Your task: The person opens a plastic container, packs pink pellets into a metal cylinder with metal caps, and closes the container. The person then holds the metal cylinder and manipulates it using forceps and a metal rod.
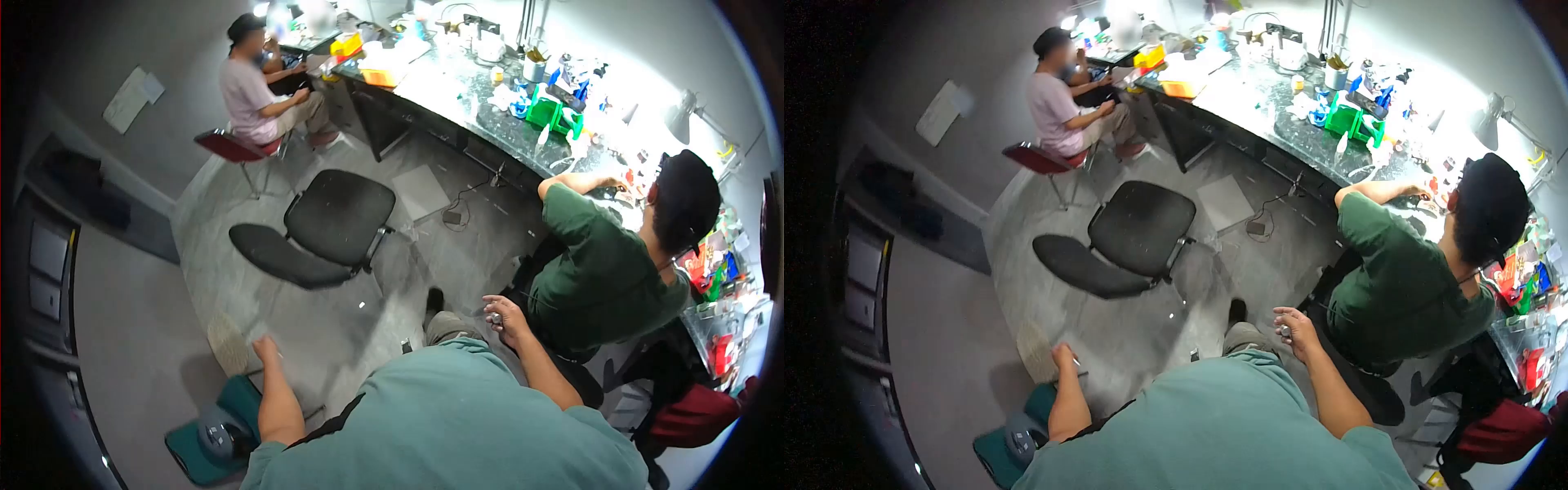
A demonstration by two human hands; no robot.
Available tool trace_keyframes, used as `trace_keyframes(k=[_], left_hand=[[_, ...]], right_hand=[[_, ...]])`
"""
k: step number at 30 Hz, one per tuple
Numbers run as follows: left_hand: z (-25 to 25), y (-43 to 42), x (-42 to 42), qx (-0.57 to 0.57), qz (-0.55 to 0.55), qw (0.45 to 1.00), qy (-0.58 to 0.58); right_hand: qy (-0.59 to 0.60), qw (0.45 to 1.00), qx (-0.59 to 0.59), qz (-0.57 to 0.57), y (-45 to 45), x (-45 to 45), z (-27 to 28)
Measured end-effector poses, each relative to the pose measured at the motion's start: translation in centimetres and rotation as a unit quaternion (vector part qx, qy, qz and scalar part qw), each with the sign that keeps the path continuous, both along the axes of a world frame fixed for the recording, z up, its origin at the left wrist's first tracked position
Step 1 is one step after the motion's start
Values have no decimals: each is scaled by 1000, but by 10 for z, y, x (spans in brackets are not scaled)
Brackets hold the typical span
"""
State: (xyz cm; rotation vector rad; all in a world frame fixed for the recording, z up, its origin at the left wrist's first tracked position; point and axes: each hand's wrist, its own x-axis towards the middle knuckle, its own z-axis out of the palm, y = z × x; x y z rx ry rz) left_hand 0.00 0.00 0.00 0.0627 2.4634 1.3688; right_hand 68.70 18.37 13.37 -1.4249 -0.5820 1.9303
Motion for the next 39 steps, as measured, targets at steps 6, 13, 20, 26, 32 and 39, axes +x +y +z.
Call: trace_keyframes(k=[6, 13, 20, 26, 32, 39], left_hand=[[60, 184, -56, 5, 41, 999, -28], [75, 236, -51, -104, 24, 984, -141], [90, 279, -128, -207, 70, 966, -139], [56, 348, -240, -133, 169, 941, -262], [20, 349, -180, -139, 197, 945, -219], [69, 450, -66, -202, 186, 959, -72]], right_hand=[[6, 999, -4, -38, 144, -45, -50], [-106, 983, 149, 19, 360, -78, -6], [-142, 972, 189, 6, 465, -82, 25], [-225, 932, 282, 20, 507, -101, 24], [-279, 845, 435, 136, 624, -143, 9], [-258, 825, 496, 81, 760, -231, -11]])
